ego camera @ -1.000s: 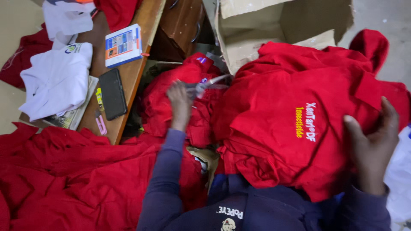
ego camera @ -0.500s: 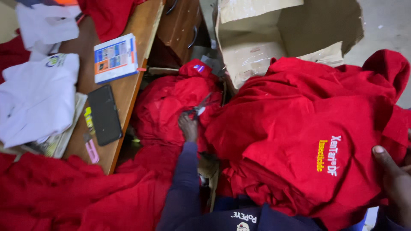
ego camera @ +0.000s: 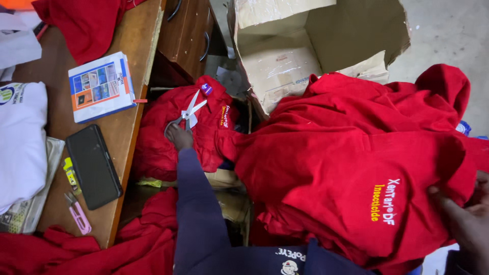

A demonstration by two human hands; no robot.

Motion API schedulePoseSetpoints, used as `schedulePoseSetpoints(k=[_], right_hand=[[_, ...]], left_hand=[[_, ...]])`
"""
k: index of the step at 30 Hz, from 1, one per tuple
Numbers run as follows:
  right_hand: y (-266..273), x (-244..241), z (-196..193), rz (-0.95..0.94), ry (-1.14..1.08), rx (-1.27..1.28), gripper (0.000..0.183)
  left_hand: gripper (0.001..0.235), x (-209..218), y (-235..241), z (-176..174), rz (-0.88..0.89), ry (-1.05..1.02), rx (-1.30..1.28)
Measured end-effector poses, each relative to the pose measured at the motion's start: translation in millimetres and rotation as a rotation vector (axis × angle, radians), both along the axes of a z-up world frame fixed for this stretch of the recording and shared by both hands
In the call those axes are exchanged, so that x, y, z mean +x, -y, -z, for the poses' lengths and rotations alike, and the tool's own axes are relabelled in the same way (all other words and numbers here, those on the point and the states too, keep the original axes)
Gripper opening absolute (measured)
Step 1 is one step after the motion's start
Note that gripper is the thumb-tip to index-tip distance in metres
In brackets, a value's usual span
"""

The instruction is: The person uses scissors to cut a white paper template into smaller pieces. The person repeatedly cuts the paper and places the cut pieces on a pile of red shirts.

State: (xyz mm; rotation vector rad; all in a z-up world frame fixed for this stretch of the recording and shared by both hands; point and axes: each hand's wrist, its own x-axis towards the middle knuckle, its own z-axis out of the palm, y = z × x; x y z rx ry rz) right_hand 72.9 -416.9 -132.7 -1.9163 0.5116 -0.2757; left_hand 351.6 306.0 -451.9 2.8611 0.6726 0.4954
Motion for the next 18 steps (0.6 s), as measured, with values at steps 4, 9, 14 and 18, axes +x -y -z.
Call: schedulePoseSetpoints(k=[4, 9, 14, 18], right_hand=[[3, -14, 1, 0.055, 0.054, 0.01, 0.06], [-31, -28, -51, -0.074, 0.503, -0.477, 0.02], [-58, -46, -89, -0.645, 0.619, -0.662, 0.034], [-81, -65, -81, -0.91, 0.438, -0.843, 0.037]], left_hand=[[0.063, -8, 3, -36, 0.095, 0.049, 0.074], [0.078, -70, 42, -66, 0.103, 0.062, -0.2], [0.051, -168, 93, -87, -0.089, -0.155, -0.263], [0.025, -209, 128, -91, 0.148, 0.124, -1.472]])
